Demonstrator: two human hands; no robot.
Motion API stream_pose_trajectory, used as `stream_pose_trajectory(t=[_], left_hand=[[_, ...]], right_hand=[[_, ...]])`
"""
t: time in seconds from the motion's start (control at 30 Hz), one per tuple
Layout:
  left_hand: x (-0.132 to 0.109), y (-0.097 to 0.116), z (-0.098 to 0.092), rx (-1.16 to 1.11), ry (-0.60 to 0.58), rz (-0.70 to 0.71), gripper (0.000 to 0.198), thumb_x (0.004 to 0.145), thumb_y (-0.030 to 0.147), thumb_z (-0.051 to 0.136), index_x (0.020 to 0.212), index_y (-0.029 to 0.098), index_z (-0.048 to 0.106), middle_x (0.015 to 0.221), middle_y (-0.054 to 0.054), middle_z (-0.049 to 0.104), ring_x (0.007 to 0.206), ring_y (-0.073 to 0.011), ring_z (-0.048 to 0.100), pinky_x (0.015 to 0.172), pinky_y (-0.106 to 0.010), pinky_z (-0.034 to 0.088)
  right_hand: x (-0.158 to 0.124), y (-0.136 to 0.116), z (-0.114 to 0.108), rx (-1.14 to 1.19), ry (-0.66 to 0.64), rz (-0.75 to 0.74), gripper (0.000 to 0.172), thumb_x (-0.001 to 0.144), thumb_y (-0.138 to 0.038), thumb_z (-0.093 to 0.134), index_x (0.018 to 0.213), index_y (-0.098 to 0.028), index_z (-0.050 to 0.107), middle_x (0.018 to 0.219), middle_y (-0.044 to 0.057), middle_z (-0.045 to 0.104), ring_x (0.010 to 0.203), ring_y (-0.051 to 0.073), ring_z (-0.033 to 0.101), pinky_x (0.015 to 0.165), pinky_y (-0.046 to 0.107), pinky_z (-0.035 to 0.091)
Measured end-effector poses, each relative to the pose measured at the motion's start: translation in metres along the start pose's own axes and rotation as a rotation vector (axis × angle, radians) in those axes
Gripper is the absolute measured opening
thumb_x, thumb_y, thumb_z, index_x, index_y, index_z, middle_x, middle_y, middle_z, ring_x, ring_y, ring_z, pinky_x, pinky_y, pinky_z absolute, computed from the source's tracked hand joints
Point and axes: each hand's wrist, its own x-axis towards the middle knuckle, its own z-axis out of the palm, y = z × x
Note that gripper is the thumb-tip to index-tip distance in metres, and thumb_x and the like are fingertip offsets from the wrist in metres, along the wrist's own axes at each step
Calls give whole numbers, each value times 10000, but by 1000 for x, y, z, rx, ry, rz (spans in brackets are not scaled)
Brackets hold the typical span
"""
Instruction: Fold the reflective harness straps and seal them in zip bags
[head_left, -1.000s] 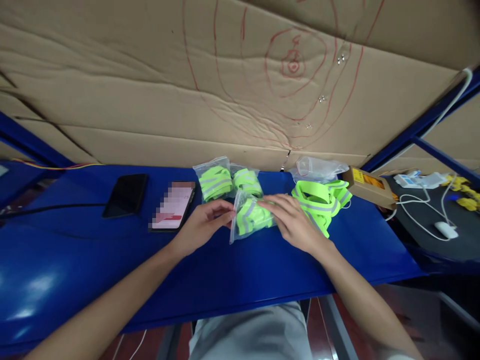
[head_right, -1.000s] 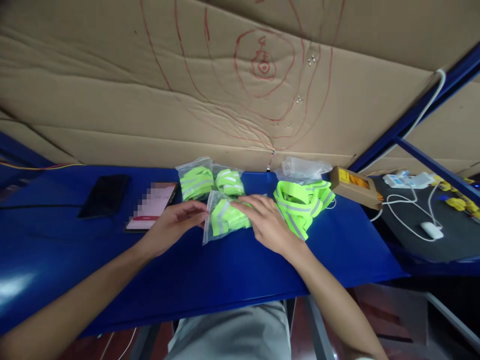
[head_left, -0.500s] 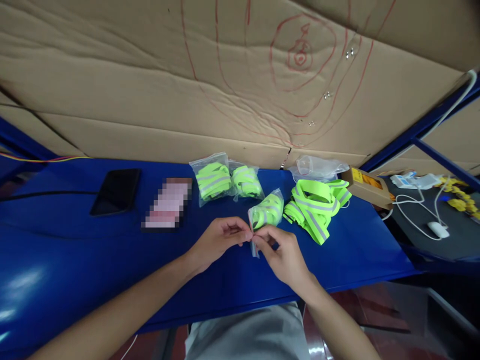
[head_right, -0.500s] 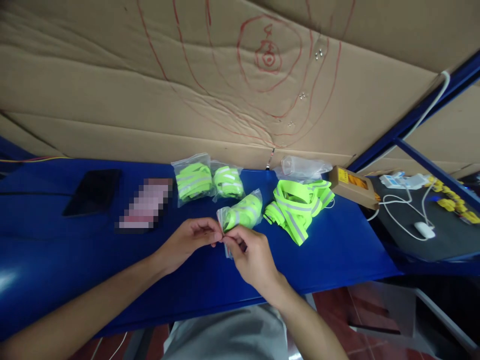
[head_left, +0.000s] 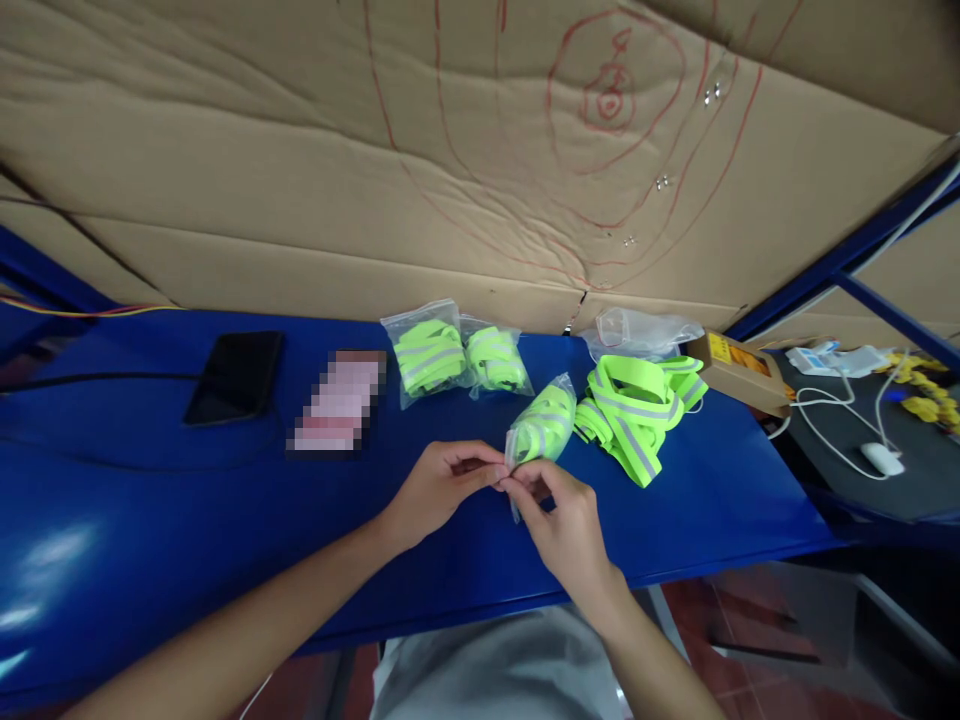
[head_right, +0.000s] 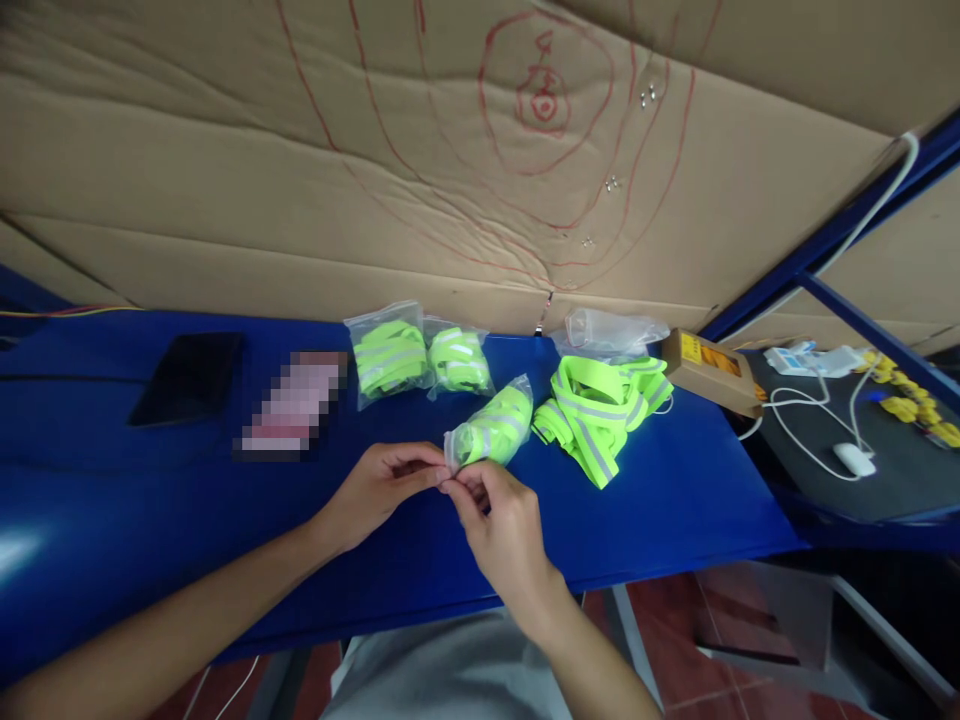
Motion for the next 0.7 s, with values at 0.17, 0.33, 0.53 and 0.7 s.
stream_pose_trajectory(t=[0.17, 0.33, 0.53, 0.7], left_hand=[[-1, 0, 0, -25, -53, 16, 168, 815, 358, 793, 869, 200, 815, 858, -28, 782, 799, -189, 709, 793, -293, 562], [-1, -2, 7, -30, -34, 4, 176, 809, 353, 779, 845, 181, 762, 820, -21, 759, 777, -185, 705, 765, -295, 566], [-1, -7, 17, 39, 91, 59, 165, 796, 278, 736, 736, 175, 621, 729, 21, 672, 708, -138, 644, 705, -248, 509], [4, -4, 2, 53, 220, 34, 169, 774, 252, 709, 710, 195, 563, 652, 29, 664, 646, -146, 646, 668, -259, 509]], right_hand=[[-9, -5, -1, -30, 24, -31, 102, 961, -485, 521, 1020, -414, 566, 831, -32, 710, 670, 241, 726, 583, 388, 625], [-6, -3, -2, -72, 17, -138, 39, 946, -377, 508, 984, -379, 509, 763, -19, 626, 613, 240, 679, 532, 386, 578], [-1, -1, 4, -127, 65, -182, 19, 935, -365, 494, 935, -370, 512, 726, -19, 606, 576, 236, 654, 498, 370, 555], [7, -3, -18, -183, 176, -164, 56, 939, -343, 530, 888, -321, 537, 718, -9, 639, 577, 225, 668, 509, 350, 552]])
